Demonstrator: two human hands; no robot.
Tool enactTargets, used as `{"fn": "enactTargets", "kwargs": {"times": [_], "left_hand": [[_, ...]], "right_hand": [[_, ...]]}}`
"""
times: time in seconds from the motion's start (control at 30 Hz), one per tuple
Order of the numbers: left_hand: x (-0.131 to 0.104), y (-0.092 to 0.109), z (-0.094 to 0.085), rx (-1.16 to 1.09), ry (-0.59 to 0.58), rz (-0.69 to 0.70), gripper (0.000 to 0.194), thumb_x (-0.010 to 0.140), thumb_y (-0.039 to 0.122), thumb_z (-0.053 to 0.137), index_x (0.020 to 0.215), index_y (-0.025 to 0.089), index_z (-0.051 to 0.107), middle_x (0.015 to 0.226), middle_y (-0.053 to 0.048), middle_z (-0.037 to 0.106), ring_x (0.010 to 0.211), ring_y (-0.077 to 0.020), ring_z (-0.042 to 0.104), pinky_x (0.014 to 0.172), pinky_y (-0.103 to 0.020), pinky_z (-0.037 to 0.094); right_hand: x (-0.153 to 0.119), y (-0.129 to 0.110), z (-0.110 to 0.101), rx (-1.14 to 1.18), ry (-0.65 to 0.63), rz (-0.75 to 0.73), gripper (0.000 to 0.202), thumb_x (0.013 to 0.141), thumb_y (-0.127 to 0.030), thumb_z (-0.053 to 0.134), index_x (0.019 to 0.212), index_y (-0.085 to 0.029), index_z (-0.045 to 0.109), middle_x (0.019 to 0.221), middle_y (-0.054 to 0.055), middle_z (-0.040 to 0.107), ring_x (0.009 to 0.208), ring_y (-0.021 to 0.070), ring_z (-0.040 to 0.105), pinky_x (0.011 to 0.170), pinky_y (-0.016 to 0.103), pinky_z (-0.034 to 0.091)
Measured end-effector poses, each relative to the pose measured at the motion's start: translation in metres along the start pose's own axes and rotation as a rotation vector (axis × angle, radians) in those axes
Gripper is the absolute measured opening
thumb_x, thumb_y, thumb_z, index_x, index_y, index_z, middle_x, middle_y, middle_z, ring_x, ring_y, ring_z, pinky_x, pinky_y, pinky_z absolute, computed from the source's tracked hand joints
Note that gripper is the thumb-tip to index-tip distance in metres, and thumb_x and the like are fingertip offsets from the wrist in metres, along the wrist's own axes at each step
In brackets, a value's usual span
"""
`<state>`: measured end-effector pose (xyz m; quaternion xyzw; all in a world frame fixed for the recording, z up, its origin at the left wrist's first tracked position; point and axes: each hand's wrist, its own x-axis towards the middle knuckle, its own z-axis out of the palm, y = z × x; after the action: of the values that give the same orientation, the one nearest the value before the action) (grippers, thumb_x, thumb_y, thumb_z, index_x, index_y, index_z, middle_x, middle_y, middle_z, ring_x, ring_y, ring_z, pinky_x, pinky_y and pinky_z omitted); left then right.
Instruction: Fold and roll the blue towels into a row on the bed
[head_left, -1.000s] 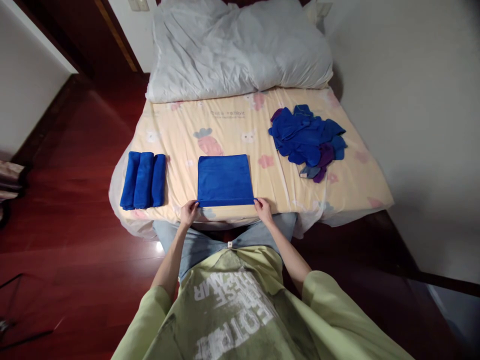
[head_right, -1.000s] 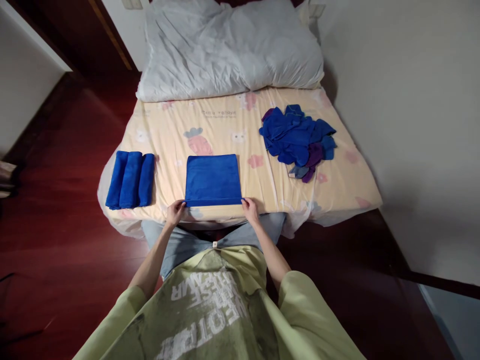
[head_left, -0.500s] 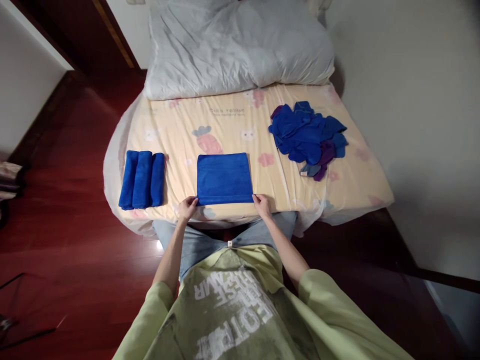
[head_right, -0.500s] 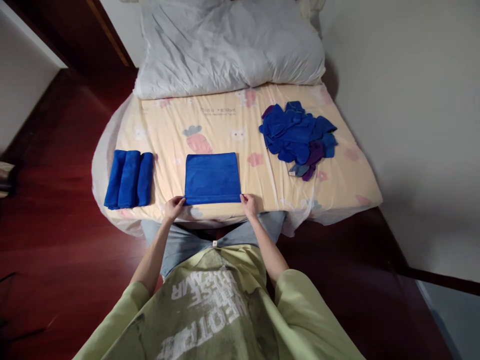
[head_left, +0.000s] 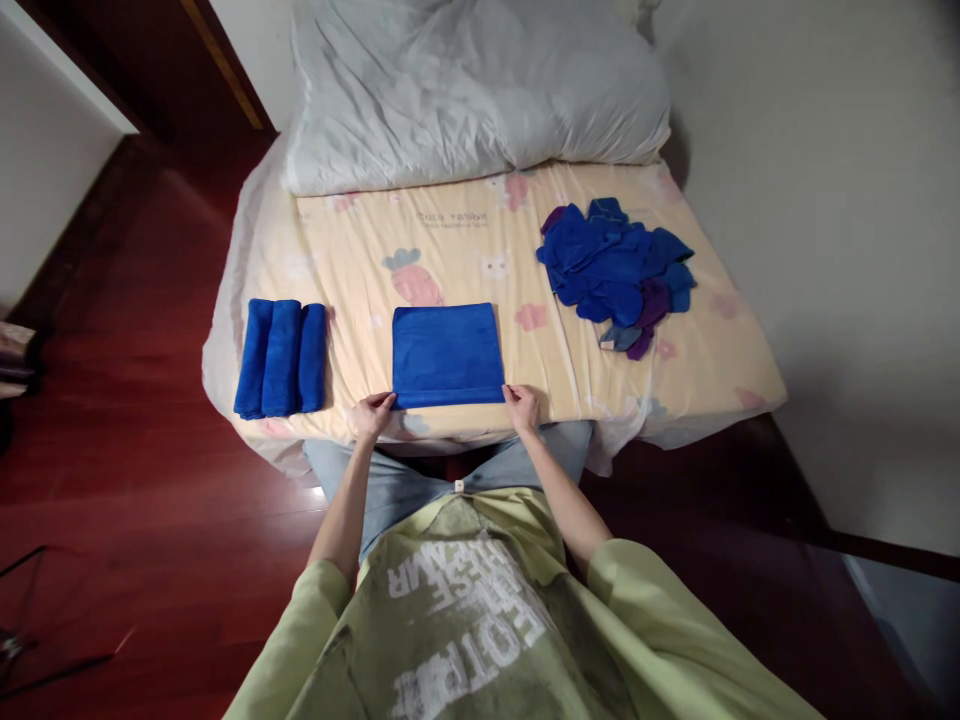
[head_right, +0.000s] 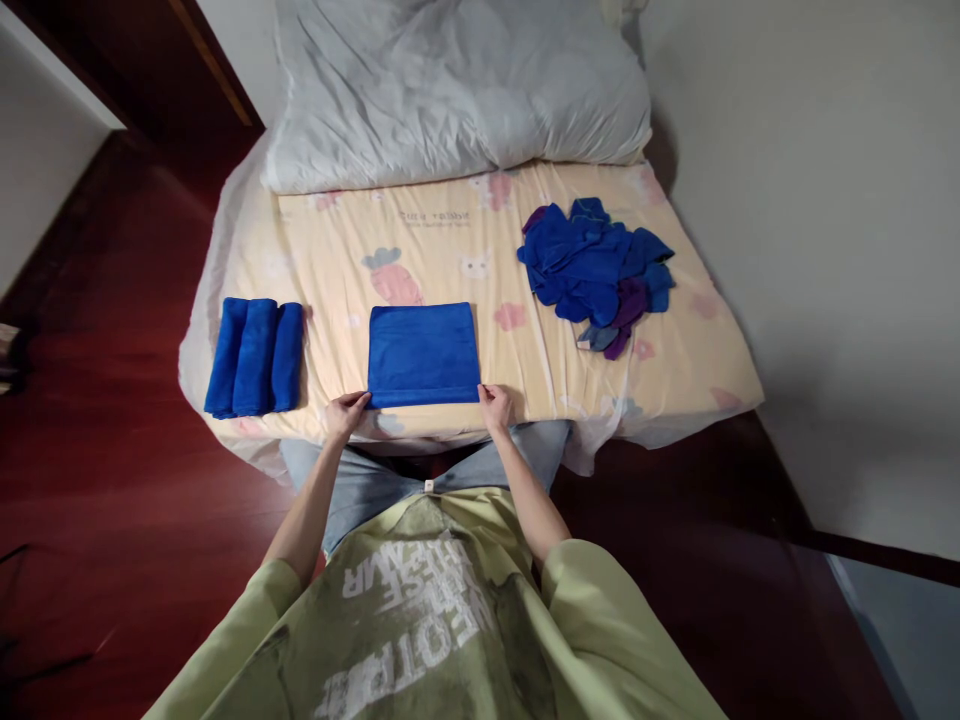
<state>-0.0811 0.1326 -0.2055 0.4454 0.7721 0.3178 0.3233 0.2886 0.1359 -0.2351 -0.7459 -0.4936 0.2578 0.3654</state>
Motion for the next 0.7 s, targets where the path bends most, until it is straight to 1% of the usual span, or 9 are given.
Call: {"fn": "enactTargets", "kwargs": {"times": [0.13,0.33,0.5,0.7], "left_hand": [[0.0007,-0.0011,-0.0001,-0.034,-0.013,-0.026,0.029,0.075,0.043,0.078,0.09,0.018,0.083,0.09,-0.01,0.08,0.096,-0.0313,0.076,0.086,-0.037,0.059],[0.0007,-0.0009,0.002,-0.043,-0.017,-0.08,0.031,0.073,0.043,0.079,0.089,0.016,0.081,0.084,-0.01,0.079,0.085,-0.0279,0.076,0.076,-0.033,0.059],[-0.0004,0.0017,0.0019,-0.047,-0.029,-0.067,0.024,0.073,0.037,0.077,0.085,0.017,0.079,0.08,-0.007,0.079,0.077,-0.023,0.075,0.072,-0.029,0.058],[0.0033,-0.0003,0.0013,0.004,-0.068,-0.053,0.016,0.075,0.035,0.074,0.08,0.019,0.075,0.078,-0.005,0.077,0.076,-0.0219,0.074,0.072,-0.029,0.056]], "right_hand": [[-0.0006,-0.0009,0.0013,-0.011,0.03,0.018,0.042,0.088,-0.056,0.059,0.085,-0.017,0.077,0.091,0.016,0.079,0.084,0.0285,0.073,0.079,0.037,0.056],[0.0009,-0.0007,0.0019,-0.012,0.012,0.055,0.038,0.086,-0.051,0.061,0.086,-0.017,0.077,0.092,0.016,0.079,0.086,0.0292,0.073,0.081,0.038,0.055],[0.0024,-0.0014,0.0013,0.014,0.0,0.055,0.038,0.086,-0.052,0.061,0.082,-0.017,0.076,0.09,0.017,0.079,0.084,0.0292,0.073,0.08,0.038,0.056],[0.0025,-0.0031,0.0015,-0.017,0.002,0.045,0.034,0.087,-0.05,0.061,0.08,-0.019,0.074,0.088,0.014,0.078,0.081,0.0279,0.072,0.077,0.037,0.055]]}}
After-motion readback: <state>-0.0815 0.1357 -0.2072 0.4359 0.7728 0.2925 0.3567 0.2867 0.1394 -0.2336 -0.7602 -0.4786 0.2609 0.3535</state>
